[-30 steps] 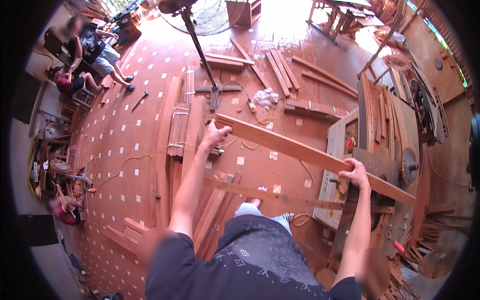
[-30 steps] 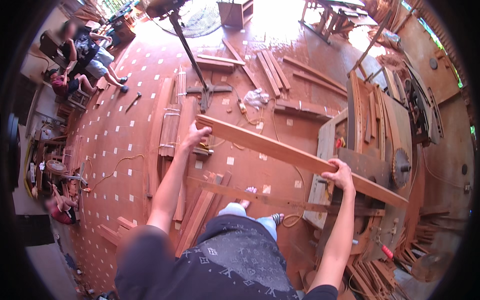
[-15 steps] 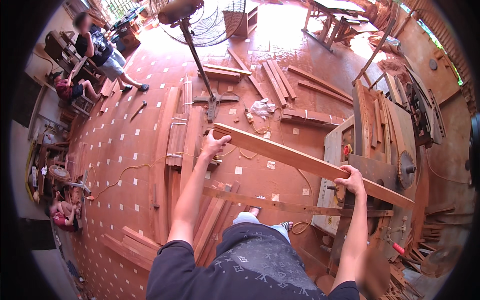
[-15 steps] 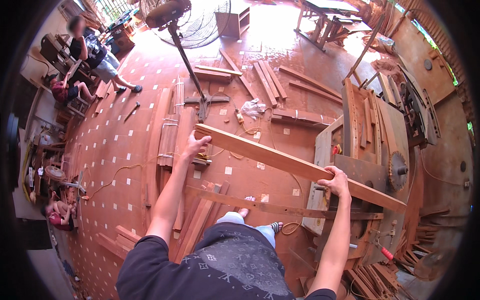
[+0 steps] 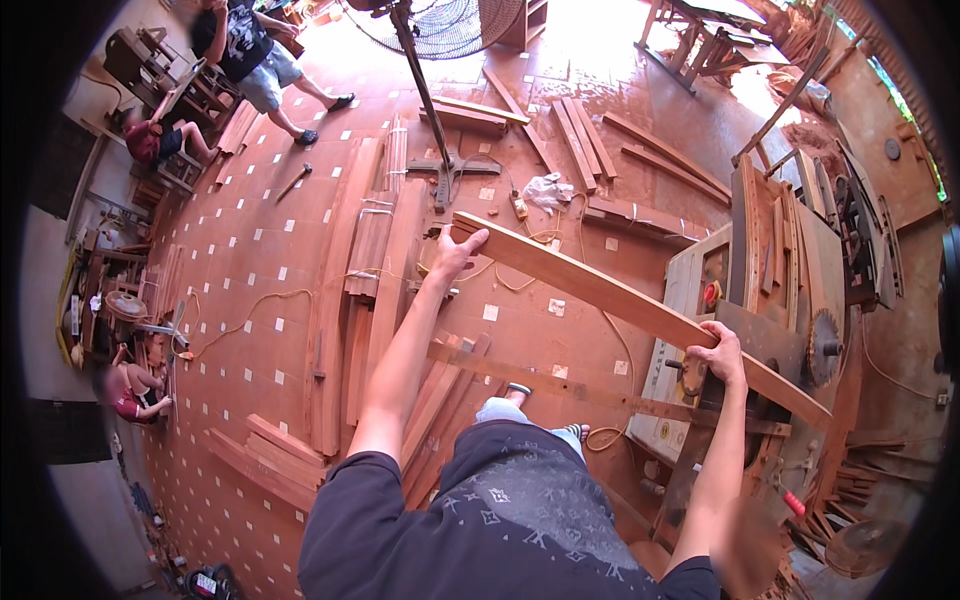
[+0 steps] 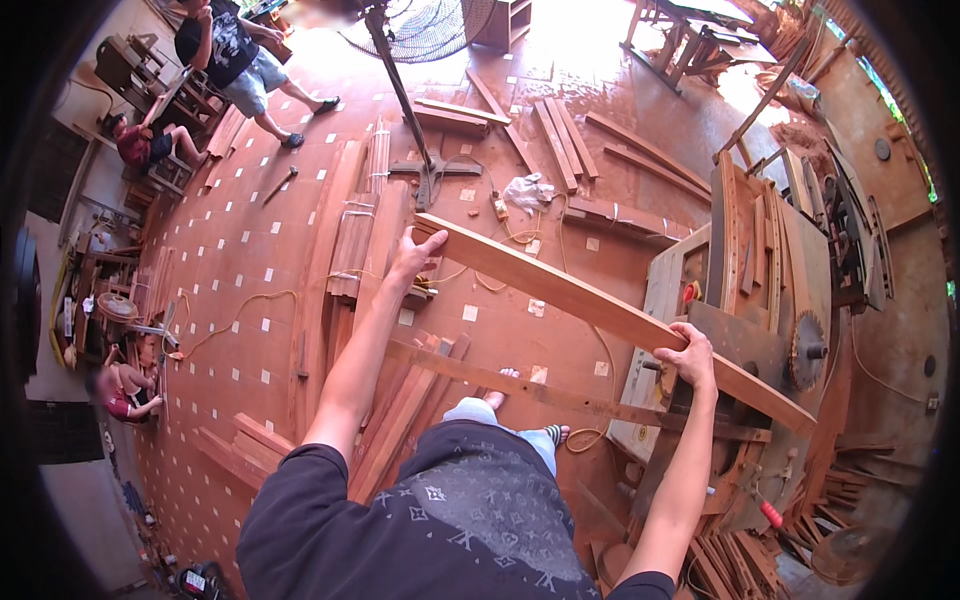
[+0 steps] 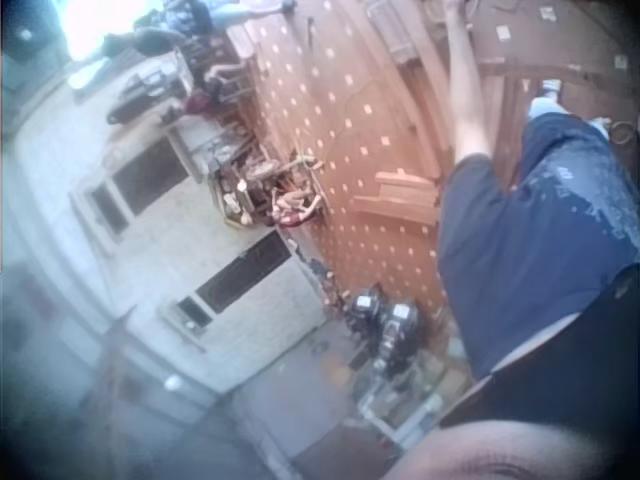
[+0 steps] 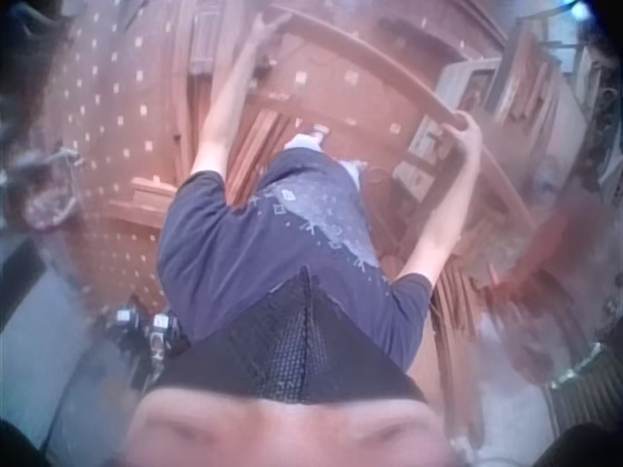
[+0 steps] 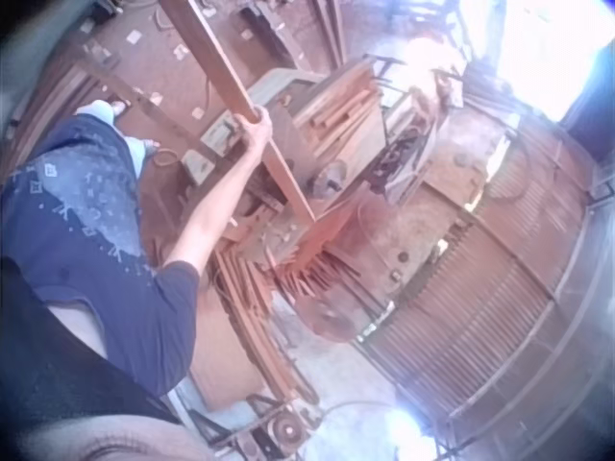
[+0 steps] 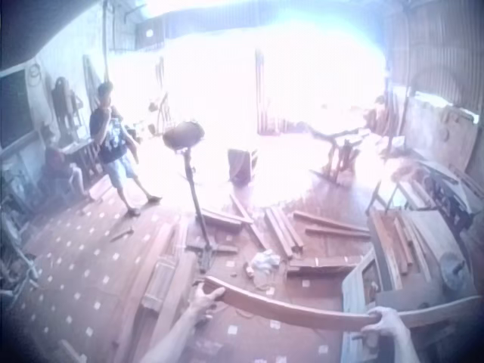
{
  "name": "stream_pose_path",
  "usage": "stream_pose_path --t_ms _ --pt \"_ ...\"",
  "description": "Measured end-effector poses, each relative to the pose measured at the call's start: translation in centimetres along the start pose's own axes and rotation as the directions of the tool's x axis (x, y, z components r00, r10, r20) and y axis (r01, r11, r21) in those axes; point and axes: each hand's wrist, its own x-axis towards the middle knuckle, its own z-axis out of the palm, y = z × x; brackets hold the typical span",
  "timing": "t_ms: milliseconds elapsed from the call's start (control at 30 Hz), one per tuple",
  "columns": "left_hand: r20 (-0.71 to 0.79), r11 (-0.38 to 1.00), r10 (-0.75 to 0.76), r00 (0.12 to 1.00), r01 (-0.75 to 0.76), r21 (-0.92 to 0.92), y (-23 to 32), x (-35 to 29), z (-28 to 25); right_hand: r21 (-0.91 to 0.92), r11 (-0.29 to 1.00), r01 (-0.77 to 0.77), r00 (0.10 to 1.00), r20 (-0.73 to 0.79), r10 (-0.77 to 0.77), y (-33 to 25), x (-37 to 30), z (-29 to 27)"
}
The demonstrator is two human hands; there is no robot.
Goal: The person measures and marks a wooden plank with a ruler and pencil, then uses a table saw to cut the plank. They handle the wood with both hands, aligning it on the saw table and pushing it through the blade.
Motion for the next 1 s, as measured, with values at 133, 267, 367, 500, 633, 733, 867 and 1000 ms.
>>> stream_pose_path --t_ms 133,267,367,500,633,733,867,1000 --pt "0.067 0.999 0.000 0.998 -0.002 0.035 0.0 0.4 -1.0 0.016 1.000 0.001 1.000 0.023 -0.002 -0.8 -0.1 -0.1" --pt "0.150 0.996 -0.012 0.989 -0.002 0.094 0.0 0.8 -1.7 0.024 1.000 -0.008 1.000 0.016 0.007 -0.9 -0.1 -0.1" --pt "0.121 0.996 -0.048 0.991 0.038 0.081 0.0 0.6 -1.2 -0.005 1.000 -0.009 1.000 0.001 0.009 -0.7 -0.4 0.0" --pt "0.101 0.998 -0.043 0.994 0.038 0.054 -0.4 0.8 -1.0 -0.013 1.000 0.006 1.000 -0.017 -0.006 -0.4 -0.4 0.3" --pt "0.116 0.999 -0.023 0.993 0.017 0.049 -0.7 1.2 -1.4 -0.010 1.000 -0.007 1.000 -0.012 0.007 -0.3 -0.2 0.1" --pt "0.108 0.999 -0.024 0.994 0.020 0.039 -1.3 1.5 -0.9 -0.047 0.999 0.023 0.999 -0.037 -0.025 0.7 -0.3 0.2" --pt "0.101 0.999 -0.018 0.995 0.014 0.040 -1.0 1.4 -1.2 -0.033 0.999 -0.012 1.000 -0.025 0.012 -0.2 -0.4 0.1" --pt "0.100 0.998 -0.018 0.995 0.011 0.063 -0.4 1.0 -0.9 -0.034 0.999 -0.024 1.000 -0.018 0.023 -0.2 -0.3 0.0"
